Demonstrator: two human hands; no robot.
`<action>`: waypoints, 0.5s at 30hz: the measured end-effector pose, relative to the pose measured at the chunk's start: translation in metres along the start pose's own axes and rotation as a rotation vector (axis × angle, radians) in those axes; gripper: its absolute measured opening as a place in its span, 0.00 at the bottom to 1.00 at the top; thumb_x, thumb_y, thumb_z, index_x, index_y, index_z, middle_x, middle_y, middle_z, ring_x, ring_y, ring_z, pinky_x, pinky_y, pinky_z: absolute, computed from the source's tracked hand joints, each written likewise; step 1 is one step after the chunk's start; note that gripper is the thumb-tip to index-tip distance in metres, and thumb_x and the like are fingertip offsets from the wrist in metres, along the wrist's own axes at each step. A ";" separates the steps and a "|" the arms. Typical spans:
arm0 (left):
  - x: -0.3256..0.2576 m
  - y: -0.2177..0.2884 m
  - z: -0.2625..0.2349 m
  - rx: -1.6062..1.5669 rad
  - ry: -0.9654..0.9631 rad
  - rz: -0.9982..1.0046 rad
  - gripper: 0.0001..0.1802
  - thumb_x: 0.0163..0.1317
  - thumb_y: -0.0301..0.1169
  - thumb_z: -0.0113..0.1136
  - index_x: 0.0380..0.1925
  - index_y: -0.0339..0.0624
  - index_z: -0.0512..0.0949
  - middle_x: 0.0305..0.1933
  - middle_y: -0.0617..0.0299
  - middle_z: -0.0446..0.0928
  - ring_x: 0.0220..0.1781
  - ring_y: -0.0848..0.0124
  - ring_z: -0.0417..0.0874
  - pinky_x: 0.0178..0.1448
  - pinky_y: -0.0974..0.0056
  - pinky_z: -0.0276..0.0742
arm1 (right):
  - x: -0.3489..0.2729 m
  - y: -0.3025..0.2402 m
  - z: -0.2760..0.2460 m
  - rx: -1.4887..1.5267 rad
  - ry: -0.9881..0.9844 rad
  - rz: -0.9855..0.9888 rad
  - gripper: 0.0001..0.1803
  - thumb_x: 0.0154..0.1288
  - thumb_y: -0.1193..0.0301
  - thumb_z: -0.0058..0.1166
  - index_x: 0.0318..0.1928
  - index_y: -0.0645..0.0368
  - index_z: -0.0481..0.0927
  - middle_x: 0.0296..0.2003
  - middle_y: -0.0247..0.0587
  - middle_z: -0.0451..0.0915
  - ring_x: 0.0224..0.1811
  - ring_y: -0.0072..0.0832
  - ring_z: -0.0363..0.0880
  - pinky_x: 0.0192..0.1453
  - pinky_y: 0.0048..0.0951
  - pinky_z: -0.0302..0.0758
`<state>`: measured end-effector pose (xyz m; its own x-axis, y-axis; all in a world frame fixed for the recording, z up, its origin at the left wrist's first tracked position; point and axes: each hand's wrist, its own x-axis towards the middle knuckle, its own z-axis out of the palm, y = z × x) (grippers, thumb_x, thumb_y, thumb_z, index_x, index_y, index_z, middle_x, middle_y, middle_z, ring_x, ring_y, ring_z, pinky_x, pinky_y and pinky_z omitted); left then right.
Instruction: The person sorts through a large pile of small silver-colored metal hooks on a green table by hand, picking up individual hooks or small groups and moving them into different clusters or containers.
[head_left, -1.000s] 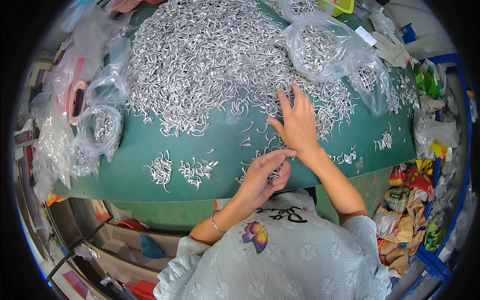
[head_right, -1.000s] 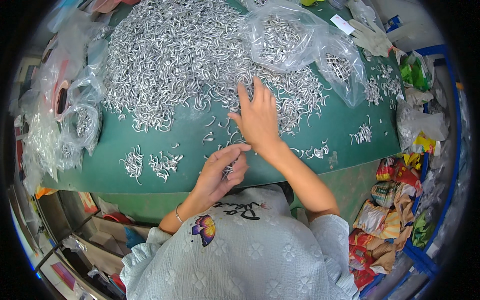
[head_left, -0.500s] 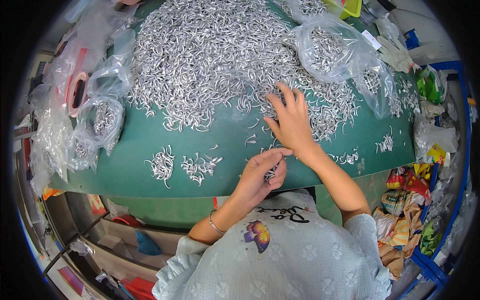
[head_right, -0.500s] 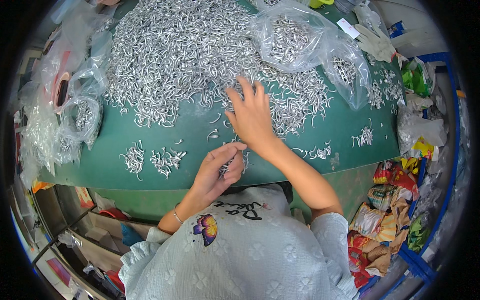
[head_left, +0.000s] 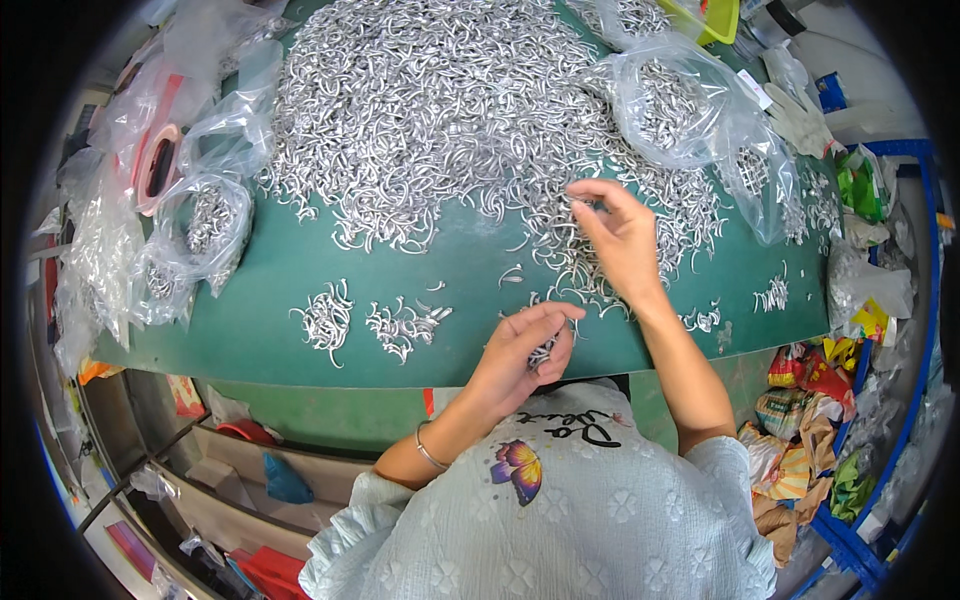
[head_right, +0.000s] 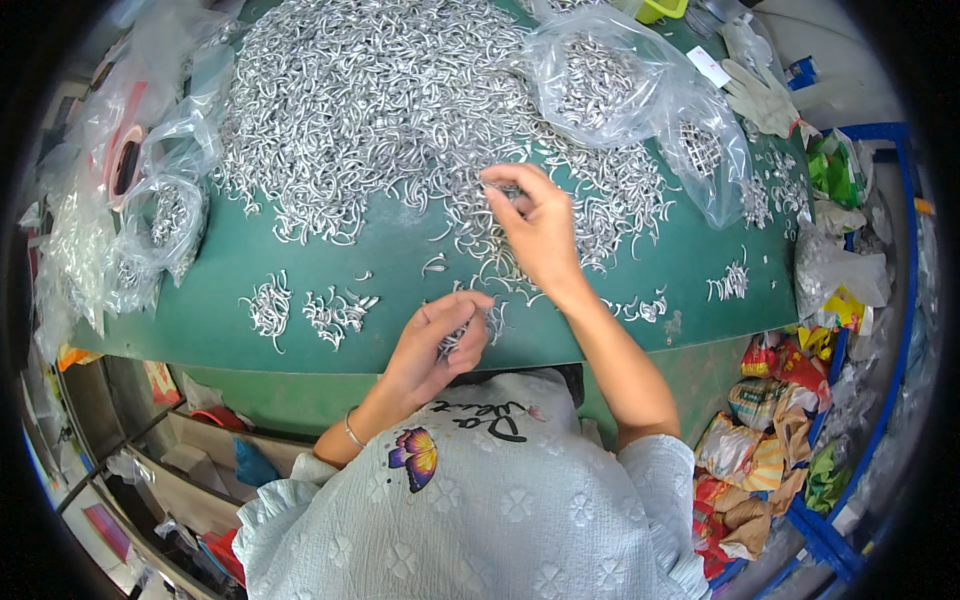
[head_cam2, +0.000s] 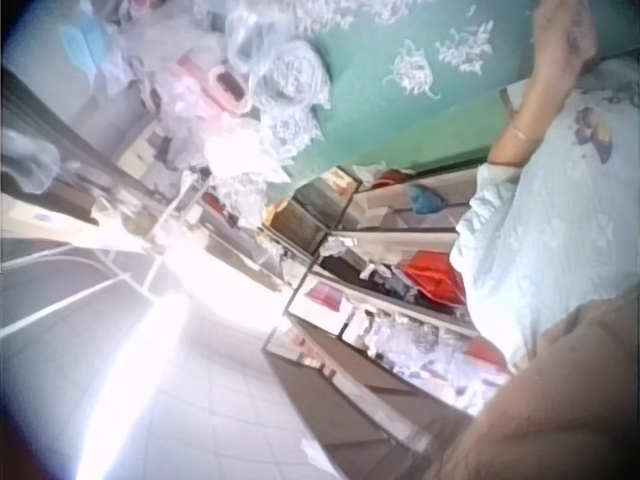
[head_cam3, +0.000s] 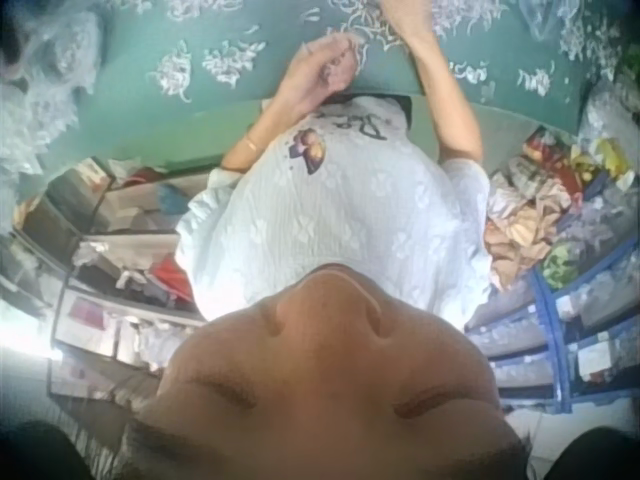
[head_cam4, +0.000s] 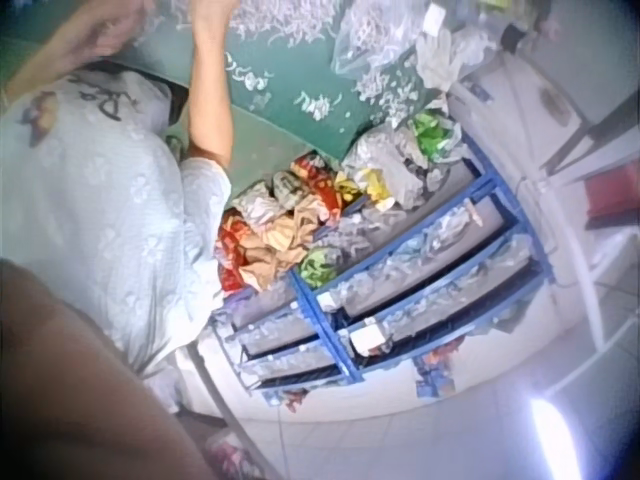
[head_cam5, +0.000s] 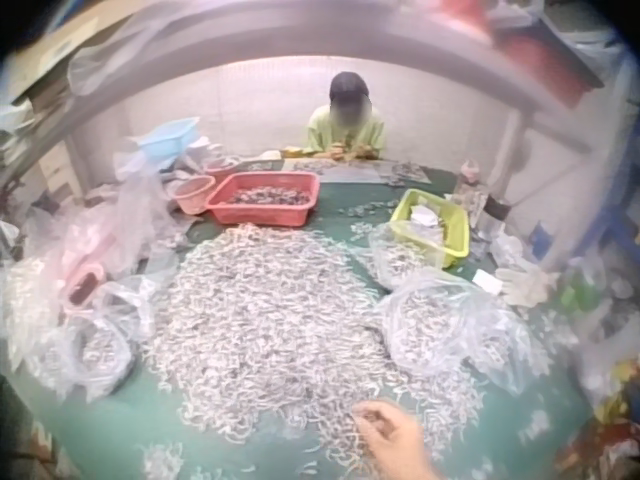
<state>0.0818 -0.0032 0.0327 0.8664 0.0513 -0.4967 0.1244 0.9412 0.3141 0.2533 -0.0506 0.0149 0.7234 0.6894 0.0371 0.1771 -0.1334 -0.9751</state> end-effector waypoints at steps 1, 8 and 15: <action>-0.003 -0.001 -0.003 0.012 -0.010 0.000 0.12 0.68 0.32 0.46 0.43 0.36 0.73 0.19 0.67 0.63 0.17 0.80 0.60 0.18 0.76 0.53 | 0.001 -0.001 -0.005 0.071 -0.003 -0.059 0.12 0.56 0.80 0.57 0.43 0.58 0.80 0.43 0.37 0.77 0.41 0.21 0.76 0.35 0.19 0.71; -0.008 0.002 -0.012 0.038 0.036 -0.015 0.13 0.68 0.33 0.45 0.42 0.35 0.73 0.18 0.66 0.63 0.16 0.80 0.60 0.17 0.76 0.52 | -0.009 0.006 0.010 -0.726 -0.140 -0.292 0.29 0.44 0.71 0.67 0.51 0.52 0.74 0.58 0.45 0.64 0.60 0.45 0.59 0.62 0.43 0.57; -0.011 0.006 -0.015 0.030 0.019 0.023 0.13 0.68 0.33 0.45 0.42 0.34 0.73 0.18 0.66 0.63 0.16 0.80 0.60 0.18 0.76 0.53 | -0.006 0.013 0.009 -0.516 -0.022 -0.384 0.16 0.48 0.81 0.59 0.41 0.58 0.77 0.46 0.44 0.74 0.47 0.42 0.70 0.52 0.35 0.67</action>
<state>0.0656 0.0064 0.0283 0.8597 0.0795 -0.5046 0.1192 0.9294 0.3494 0.2453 -0.0501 0.0004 0.5319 0.7701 0.3523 0.7228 -0.1960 -0.6627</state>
